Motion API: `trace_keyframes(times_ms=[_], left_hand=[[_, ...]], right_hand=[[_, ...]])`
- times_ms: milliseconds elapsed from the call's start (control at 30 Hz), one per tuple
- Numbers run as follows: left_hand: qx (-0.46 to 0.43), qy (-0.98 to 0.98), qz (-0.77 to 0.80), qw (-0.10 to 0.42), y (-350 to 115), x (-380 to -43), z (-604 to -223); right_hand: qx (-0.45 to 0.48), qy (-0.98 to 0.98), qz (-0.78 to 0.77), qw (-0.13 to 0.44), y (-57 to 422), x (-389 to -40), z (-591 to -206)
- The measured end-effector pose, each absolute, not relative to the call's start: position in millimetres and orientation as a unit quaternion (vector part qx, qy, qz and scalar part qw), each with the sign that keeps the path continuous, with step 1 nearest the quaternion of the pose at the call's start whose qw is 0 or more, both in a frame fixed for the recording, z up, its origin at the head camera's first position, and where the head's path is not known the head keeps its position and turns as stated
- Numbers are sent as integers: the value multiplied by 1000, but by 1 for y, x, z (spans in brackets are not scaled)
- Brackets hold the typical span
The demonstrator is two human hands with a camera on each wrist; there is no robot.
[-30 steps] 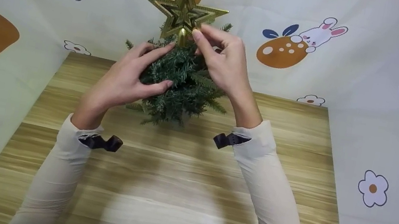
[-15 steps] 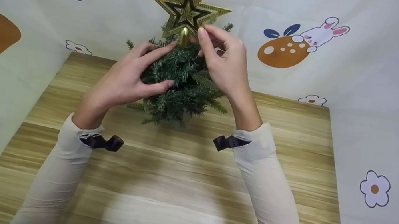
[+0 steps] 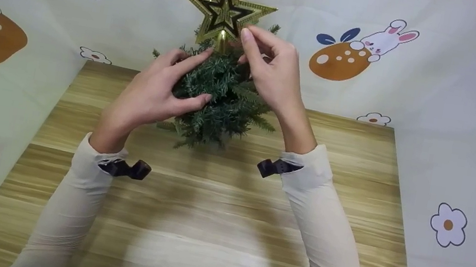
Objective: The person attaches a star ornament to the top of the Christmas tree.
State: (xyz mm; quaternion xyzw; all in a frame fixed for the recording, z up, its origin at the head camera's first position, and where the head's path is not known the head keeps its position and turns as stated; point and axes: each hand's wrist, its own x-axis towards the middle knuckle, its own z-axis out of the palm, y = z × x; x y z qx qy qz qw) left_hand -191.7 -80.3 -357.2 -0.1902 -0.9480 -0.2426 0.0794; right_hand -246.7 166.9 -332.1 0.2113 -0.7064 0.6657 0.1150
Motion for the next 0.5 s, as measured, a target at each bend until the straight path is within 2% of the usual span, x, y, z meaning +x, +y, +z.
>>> trace_keyframes(times_ms=[300, 500], left_hand=[[-190, -945, -250, 90, -81, -191, -351], [-183, -937, -284, 91, -80, -188, -346]], right_hand=[[206, -684, 691, 111, 173, -248, -331], [220, -688, 677, 143, 178, -249, -334]])
